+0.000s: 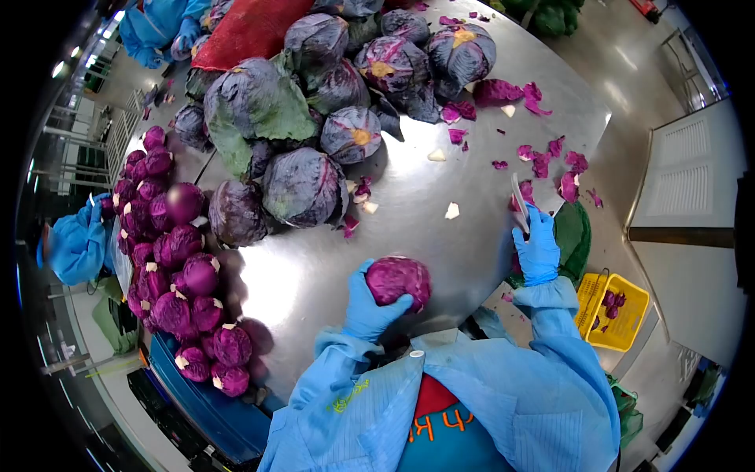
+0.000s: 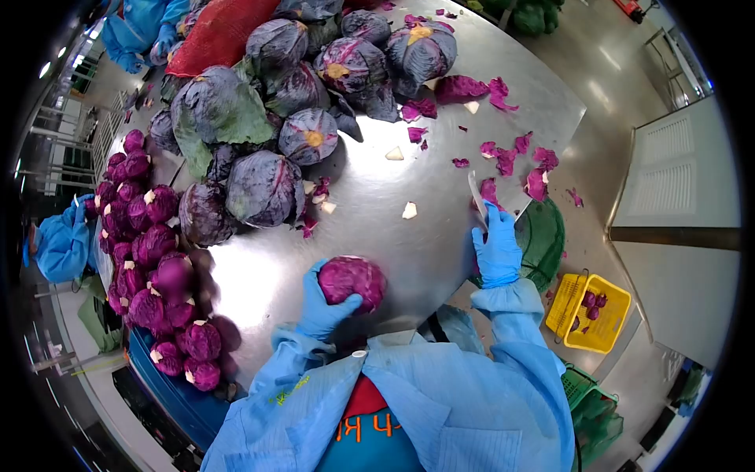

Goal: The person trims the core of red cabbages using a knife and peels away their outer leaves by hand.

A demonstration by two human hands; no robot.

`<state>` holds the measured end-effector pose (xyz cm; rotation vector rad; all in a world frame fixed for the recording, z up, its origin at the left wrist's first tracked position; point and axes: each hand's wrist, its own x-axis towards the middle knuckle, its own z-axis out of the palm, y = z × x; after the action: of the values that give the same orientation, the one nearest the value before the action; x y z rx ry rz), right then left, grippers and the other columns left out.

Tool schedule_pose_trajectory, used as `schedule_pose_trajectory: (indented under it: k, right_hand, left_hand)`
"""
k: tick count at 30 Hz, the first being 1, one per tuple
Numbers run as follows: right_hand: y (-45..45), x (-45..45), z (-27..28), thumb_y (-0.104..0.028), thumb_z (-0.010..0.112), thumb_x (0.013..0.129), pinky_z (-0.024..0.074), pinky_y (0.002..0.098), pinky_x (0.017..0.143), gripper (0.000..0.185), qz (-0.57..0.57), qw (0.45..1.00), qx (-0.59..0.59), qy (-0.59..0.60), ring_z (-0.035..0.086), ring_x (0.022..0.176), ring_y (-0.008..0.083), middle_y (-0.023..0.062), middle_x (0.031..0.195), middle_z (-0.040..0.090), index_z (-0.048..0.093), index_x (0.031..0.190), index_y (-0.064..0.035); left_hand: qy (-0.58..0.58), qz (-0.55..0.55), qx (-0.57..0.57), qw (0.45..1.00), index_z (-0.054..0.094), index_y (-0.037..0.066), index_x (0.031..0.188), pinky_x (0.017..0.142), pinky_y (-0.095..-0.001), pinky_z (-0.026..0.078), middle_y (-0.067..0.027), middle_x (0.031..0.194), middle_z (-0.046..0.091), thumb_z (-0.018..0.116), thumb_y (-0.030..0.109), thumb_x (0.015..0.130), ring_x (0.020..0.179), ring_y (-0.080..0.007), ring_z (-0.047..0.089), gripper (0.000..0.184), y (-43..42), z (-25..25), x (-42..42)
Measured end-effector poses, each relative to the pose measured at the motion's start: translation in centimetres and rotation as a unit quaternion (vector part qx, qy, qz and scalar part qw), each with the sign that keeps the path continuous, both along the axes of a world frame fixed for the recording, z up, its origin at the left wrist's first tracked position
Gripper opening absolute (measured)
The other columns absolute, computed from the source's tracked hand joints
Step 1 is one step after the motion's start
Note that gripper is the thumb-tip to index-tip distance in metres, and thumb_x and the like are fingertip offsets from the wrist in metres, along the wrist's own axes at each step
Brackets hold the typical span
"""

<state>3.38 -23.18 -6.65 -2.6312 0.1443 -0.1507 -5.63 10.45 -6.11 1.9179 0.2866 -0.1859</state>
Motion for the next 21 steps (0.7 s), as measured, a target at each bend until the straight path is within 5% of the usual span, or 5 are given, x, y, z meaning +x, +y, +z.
schedule_pose_trajectory:
  k: [3, 8, 10, 15, 21]
  right_hand:
    - [2.5, -0.3, 1.6, -0.019, 0.069, 0.084, 0.0510, 0.0360, 0.081, 0.046, 0.174, 0.963, 0.199, 0.045, 0.060, 0.096, 0.0261, 0.0101, 0.110, 0.056, 0.057, 0.128, -0.0157]
    - [9.8, 1.0, 3.6, -0.022, 0.071, 0.083, 0.0503, 0.0351, 0.083, 0.045, 0.467, 0.834, 0.263, 0.133, 0.060, 0.096, 0.0258, 0.0069, 0.112, 0.056, 0.060, 0.126, -0.0169]
    - [10.2, 2.1, 3.3, -0.025, 0.072, 0.082, 0.0505, 0.0358, 0.082, 0.044, 0.490, 0.824, 0.233, 0.166, 0.061, 0.098, 0.0266, 0.0071, 0.114, 0.056, 0.061, 0.124, -0.0181]
    - [10.4, 3.3, 3.9, -0.031, 0.072, 0.081, 0.0512, 0.0365, 0.080, 0.045, 0.537, 0.806, 0.163, 0.188, 0.062, 0.097, 0.0254, 0.0041, 0.114, 0.057, 0.061, 0.124, -0.0218]
    - [9.9, 2.2, 3.2, -0.029, 0.073, 0.079, 0.0533, 0.0369, 0.067, 0.047, 0.526, 0.834, 0.135, 0.096, 0.065, 0.081, 0.0268, 0.0021, 0.112, 0.061, 0.062, 0.124, -0.0243]
  left_hand:
    - [0.019, -0.001, -0.015, 1.000, 0.039, -0.002, 0.134, 0.102, -0.0409, 0.042, -0.0189, 0.125, 0.043, 0.089, 0.041, 0.063, 0.117, -0.0305, 0.049, 0.097, 0.0, 0.5, 1.2]
    - [0.063, -0.041, -0.149, 0.986, 0.043, -0.002, 0.131, 0.095, -0.0351, 0.049, -0.0165, 0.123, 0.052, 0.088, 0.027, 0.067, 0.110, -0.0240, 0.057, 0.084, 0.4, 0.7, 3.6]
    - [0.078, -0.090, -0.160, 0.980, 0.041, -0.003, 0.134, 0.092, -0.0345, 0.051, -0.0190, 0.125, 0.045, 0.088, 0.031, 0.068, 0.110, -0.0266, 0.057, 0.088, 0.9, 0.8, 4.2]
    - [0.014, -0.066, -0.032, 0.997, 0.051, -0.003, 0.125, 0.086, -0.0343, 0.053, -0.0167, 0.115, 0.058, 0.088, 0.025, 0.065, 0.102, -0.0236, 0.062, 0.075, 0.8, -1.5, 3.9]
    - [0.006, -0.090, -0.152, 0.984, 0.060, -0.002, 0.115, 0.086, -0.0314, 0.054, -0.0132, 0.103, 0.069, 0.086, 0.019, 0.066, 0.094, -0.0188, 0.067, 0.059, 0.0, 1.5, 6.0]
